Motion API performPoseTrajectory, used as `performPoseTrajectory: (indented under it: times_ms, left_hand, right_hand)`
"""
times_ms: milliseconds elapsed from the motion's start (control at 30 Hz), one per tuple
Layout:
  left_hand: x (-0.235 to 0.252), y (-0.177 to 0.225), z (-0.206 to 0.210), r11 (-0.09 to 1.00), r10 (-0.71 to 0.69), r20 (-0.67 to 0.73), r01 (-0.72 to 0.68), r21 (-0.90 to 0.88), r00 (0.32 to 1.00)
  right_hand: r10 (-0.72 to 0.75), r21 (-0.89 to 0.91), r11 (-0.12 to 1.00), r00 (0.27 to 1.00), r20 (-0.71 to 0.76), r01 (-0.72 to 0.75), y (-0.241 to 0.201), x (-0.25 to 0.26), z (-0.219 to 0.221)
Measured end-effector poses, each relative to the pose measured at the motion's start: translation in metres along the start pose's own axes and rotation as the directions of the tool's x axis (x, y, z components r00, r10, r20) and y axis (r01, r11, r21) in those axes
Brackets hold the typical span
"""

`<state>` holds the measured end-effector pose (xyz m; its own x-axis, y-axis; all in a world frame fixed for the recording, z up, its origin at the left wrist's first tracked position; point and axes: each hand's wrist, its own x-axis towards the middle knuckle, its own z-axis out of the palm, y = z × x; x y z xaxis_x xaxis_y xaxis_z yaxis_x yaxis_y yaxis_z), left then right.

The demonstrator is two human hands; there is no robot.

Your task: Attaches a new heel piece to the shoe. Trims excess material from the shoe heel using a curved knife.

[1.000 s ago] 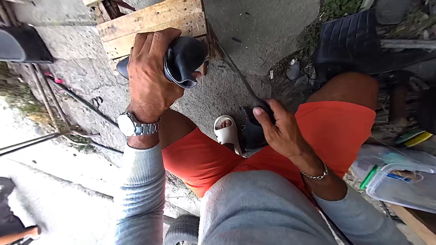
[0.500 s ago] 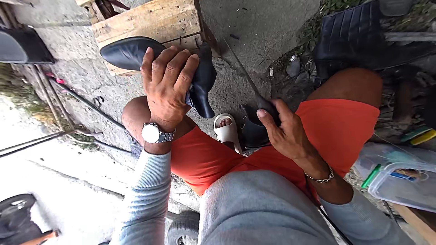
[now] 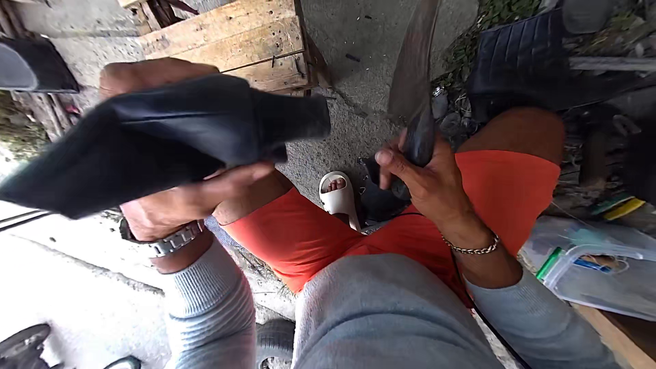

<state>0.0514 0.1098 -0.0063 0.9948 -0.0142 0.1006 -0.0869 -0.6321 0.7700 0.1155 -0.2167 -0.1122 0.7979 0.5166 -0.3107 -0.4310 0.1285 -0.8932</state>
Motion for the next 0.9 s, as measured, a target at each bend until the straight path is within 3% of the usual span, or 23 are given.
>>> performPoseTrajectory:
  times_ms: [100,200,300,400,567,633,700,767,800,833,900]
  left_hand:
    - [0.001,0.001,0.017,0.932,0.067,0.037,-0.049,-0.360,0.997]
    - [-0.003,-0.017,0.048,0.865,0.124,-0.029,-0.122,-0.486,0.992]
    - [-0.009,-0.036,0.065,0.823,0.145,-0.016,-0.130,-0.554,0.989]
    - [-0.010,-0.038,0.076,0.806,0.158,0.071,-0.087,-0.585,0.985]
    - [-0.014,-0.039,0.084,0.824,0.162,0.039,-0.114,-0.555,0.986]
    - [-0.027,-0.031,0.088,0.827,0.013,0.005,-0.007,-0.562,1.000]
    - [-0.053,-0.014,0.099,0.778,-0.270,-0.066,0.177,-0.603,0.961]
    - [-0.090,0.012,0.121,0.630,-0.601,-0.047,0.436,-0.643,0.798]
    - [-0.106,0.021,0.133,0.526,-0.700,0.011,0.526,-0.668,0.714]
    - [-0.118,0.024,0.146,0.446,-0.746,0.069,0.574,-0.686,0.662]
    - [-0.129,0.027,0.164,0.356,-0.770,0.130,0.589,-0.725,0.625]
  right_hand:
    - [-0.083,0.316,0.948,0.986,0.144,0.034,-0.019,0.001,0.013]
    - [-0.128,0.489,0.872,0.958,0.255,-0.014,-0.027,-0.014,0.020]
    - [-0.153,0.478,0.878,0.954,0.260,0.011,-0.023,-0.024,0.028]
    - [-0.075,0.438,0.899,0.976,0.203,-0.022,-0.022,-0.036,0.034]
    - [-0.057,0.444,0.896,0.986,0.155,-0.018,-0.015,-0.042,0.033]
    - [-0.071,0.427,0.904,0.987,0.143,0.003,-0.013,-0.043,0.031]
    - [-0.118,0.380,0.923,0.983,0.139,0.057,-0.008,-0.042,0.028]
    - [-0.165,0.251,0.959,0.979,0.124,0.130,-0.002,-0.039,0.026]
    - [-0.187,0.152,0.974,0.976,0.109,0.169,0.003,-0.036,0.025]
    - [-0.214,0.065,0.976,0.972,0.095,0.208,0.011,-0.030,0.024]
    - [-0.258,-0.042,0.964,0.962,0.090,0.263,0.029,-0.016,0.024]
